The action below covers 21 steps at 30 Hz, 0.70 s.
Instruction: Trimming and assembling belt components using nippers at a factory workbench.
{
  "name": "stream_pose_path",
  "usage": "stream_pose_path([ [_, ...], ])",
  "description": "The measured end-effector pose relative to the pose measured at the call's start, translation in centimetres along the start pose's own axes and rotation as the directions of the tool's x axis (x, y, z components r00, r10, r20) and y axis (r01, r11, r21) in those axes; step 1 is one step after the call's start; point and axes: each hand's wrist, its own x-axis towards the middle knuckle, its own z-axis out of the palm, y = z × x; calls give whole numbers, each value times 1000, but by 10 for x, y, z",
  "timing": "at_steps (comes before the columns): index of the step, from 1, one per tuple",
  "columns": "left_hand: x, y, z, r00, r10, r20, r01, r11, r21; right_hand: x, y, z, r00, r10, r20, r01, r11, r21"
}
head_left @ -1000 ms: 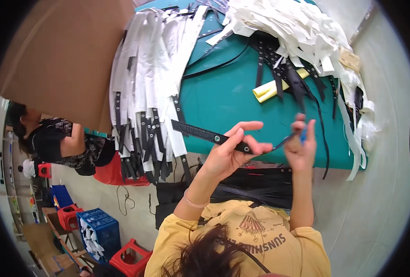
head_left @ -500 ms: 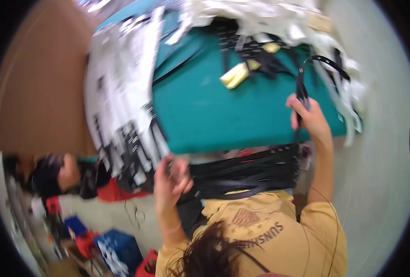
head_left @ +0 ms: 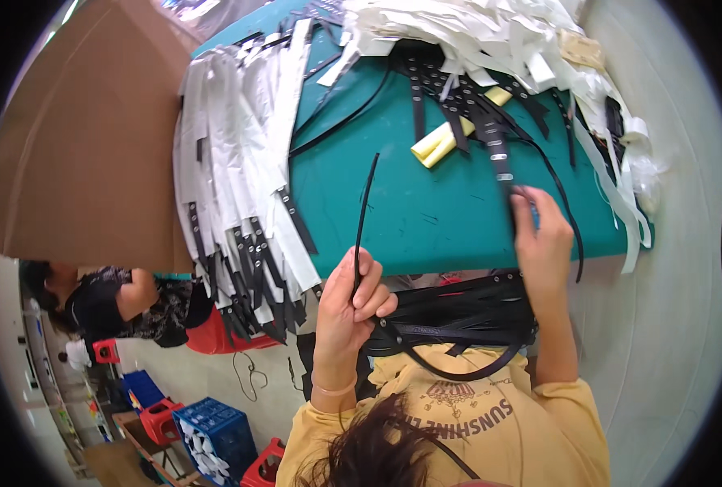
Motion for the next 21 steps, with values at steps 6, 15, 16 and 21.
stream_pose_path([
  [6, 8, -13, 23, 928, -348, 133, 330, 934, 138, 17, -47, 24, 861, -90, 501, -380, 541, 750],
  [15, 16, -24, 30, 990, 127, -61, -31, 617, 786, 15, -47, 23, 957, -64, 283, -135, 765, 630],
  [16, 16, -21, 28, 990, 122, -70, -18, 603, 798, 15, -43, 22, 972, -233, 25, 185, 827, 531],
  [21, 11, -19, 26, 998, 65, -17, -30, 660, 751, 11, -30, 22, 834, -466, 296, 204, 758, 619],
])
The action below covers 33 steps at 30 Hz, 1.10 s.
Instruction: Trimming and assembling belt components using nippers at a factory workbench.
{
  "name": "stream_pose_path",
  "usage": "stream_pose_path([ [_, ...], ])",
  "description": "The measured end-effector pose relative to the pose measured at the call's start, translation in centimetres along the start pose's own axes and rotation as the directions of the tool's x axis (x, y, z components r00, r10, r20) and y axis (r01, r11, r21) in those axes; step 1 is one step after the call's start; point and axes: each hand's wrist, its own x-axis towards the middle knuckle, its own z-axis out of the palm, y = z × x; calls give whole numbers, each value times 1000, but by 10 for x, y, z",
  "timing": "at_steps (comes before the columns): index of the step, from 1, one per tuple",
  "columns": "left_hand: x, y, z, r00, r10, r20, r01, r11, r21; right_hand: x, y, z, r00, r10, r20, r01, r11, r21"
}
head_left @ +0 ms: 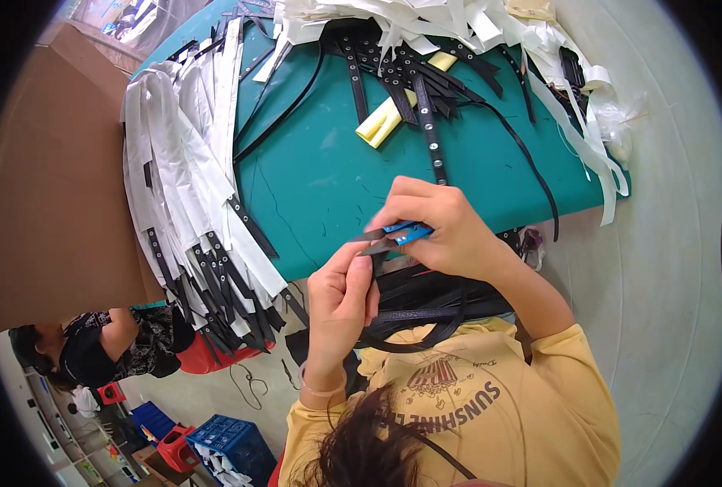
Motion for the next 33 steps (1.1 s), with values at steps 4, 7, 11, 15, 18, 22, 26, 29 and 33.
stream_pose_path([
  [4, 0, -6, 1, 997, -41, 70, 47, 996, -80, -8, 0, 5, 995, 90, 49, -90, 996, -3],
  [7, 3, -9, -1, 992, -94, 87, 107, 983, -148, -11, -3, 7, 985, 152, -79, -150, 988, 24],
  [11, 7, -8, -5, 966, -199, 167, 253, 864, -434, -15, -5, -3, 834, 462, -301, -360, 870, 336],
  [15, 9, -6, -4, 960, -248, 128, 280, 858, -431, -27, -11, -8, 918, 374, -133, -323, 899, 295],
  [18, 10, -6, -3, 958, -264, 115, 287, 853, -435, -35, -15, -6, 955, 297, -27, -297, 941, -163],
  [22, 8, -5, 1, 970, -241, 39, 238, 897, -373, -37, -18, -3, 988, 154, -27, -153, 916, -370],
  [26, 5, -4, 4, 980, -198, 31, 197, 921, -338, -39, -19, 5, 967, 215, -135, -241, 946, -219],
  [29, 4, -6, 5, 982, -190, 3, 181, 933, -312, -42, -14, 9, 965, 219, -142, -250, 934, -255],
  [33, 3, -8, 4, 981, -196, -1, 184, 924, -336, -45, -10, 12, 968, 176, -176, -221, 934, -282],
])
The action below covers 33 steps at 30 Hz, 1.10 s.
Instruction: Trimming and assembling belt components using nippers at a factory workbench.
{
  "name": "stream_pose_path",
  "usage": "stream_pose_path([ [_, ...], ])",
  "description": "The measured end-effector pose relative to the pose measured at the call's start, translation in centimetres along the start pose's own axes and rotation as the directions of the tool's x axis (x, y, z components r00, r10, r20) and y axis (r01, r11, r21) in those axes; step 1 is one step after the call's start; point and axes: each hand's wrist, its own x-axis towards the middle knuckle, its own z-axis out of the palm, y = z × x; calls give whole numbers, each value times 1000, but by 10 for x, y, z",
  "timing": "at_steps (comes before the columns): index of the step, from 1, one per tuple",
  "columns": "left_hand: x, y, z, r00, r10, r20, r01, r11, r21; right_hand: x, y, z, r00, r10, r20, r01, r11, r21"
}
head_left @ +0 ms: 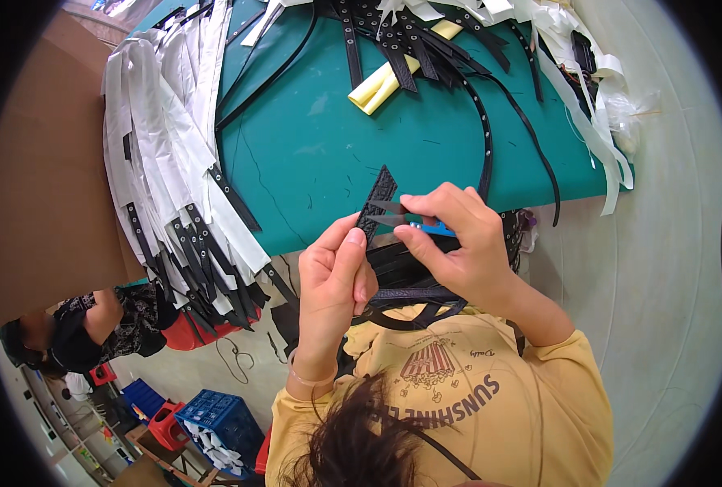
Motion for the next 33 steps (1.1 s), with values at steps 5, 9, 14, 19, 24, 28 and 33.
stream_pose_path([
  [5, -4, -2, 0, 1000, 24, 7, -24, 1000, -5, 0, -1, 4, 998, -58, -24, 56, 996, -69],
  [9, -8, -1, -1, 1000, 16, -6, -16, 1000, -3, 0, -2, 5, 998, -55, -33, 53, 996, -75],
  [14, -8, -1, -2, 999, 32, 5, -32, 999, -4, 3, 1, 5, 992, -119, -42, 113, 986, -121],
  [19, -9, -1, -5, 999, 41, -18, -40, 999, 26, 3, 3, 5, 998, -56, 8, 56, 998, -40],
  [24, -5, -3, -6, 998, 64, -5, -63, 993, 96, 6, 6, 6, 998, -48, -38, 47, 999, -15],
  [28, -7, -6, 5, 964, 250, -92, -177, 860, 479, 14, 9, 7, 927, 362, 92, -334, 692, 640],
  [33, -12, -5, 10, 990, 141, 5, -123, 845, 521, 21, 3, 10, 910, 320, 262, -413, 678, 608],
])
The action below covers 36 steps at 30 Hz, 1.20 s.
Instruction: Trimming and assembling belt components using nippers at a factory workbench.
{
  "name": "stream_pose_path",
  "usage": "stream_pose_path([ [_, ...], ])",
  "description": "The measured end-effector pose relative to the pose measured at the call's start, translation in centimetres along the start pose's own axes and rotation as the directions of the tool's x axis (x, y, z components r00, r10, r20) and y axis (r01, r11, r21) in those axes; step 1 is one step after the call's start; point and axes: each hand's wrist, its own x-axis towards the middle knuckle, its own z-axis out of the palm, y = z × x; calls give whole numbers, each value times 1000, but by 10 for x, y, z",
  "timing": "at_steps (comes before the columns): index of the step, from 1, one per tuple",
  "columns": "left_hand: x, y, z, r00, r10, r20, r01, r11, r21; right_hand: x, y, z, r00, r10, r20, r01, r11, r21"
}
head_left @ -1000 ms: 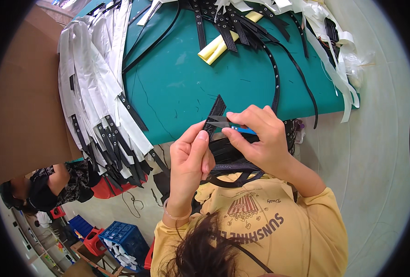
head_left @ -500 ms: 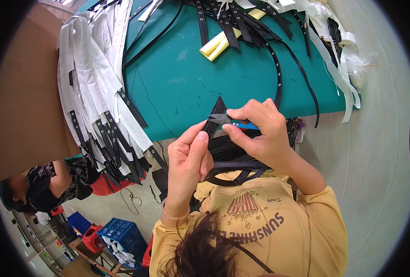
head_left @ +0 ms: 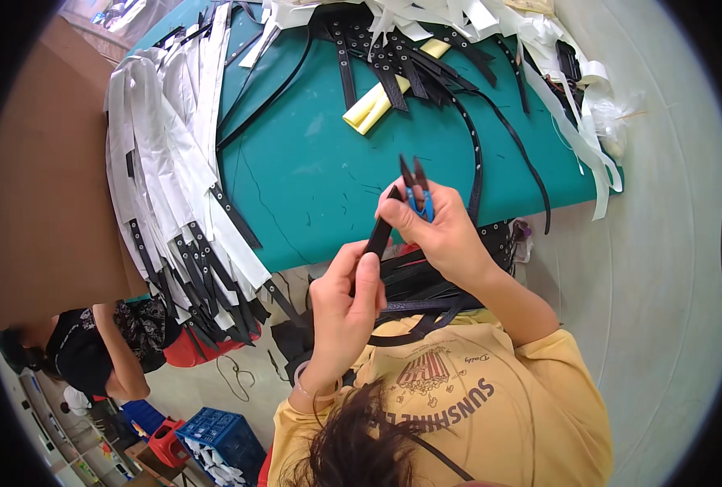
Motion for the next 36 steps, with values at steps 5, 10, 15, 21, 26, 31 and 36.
stream_pose_path([
  [5, 12, -8, -6, 858, 5, 513, 408, 599, -689, 2, -5, 4, 986, 40, 165, -81, 964, 254],
  [10, 10, -8, -9, 990, -33, 133, 94, 874, -476, -16, -6, -4, 916, -390, -91, 333, 868, -370],
  [15, 7, -1, -13, 994, -44, 99, 86, 882, -464, -33, -3, -14, 832, -524, 180, 425, 395, -815],
  [21, 4, 0, -11, 996, -11, 90, 46, 916, -399, -34, 0, -8, 808, -540, 236, 439, 285, -852],
  [26, 1, -1, -10, 994, -9, 106, 50, 919, -392, -32, -1, -10, 814, -550, 185, 404, 308, -861],
  [31, 2, 0, -15, 994, -30, 107, 74, 895, -440, -28, -1, -13, 808, -571, 146, 415, 376, -828],
  [36, 2, -1, -16, 994, -34, 105, 76, 899, -431, -33, -4, -10, 819, -548, 170, 431, 392, -813],
])
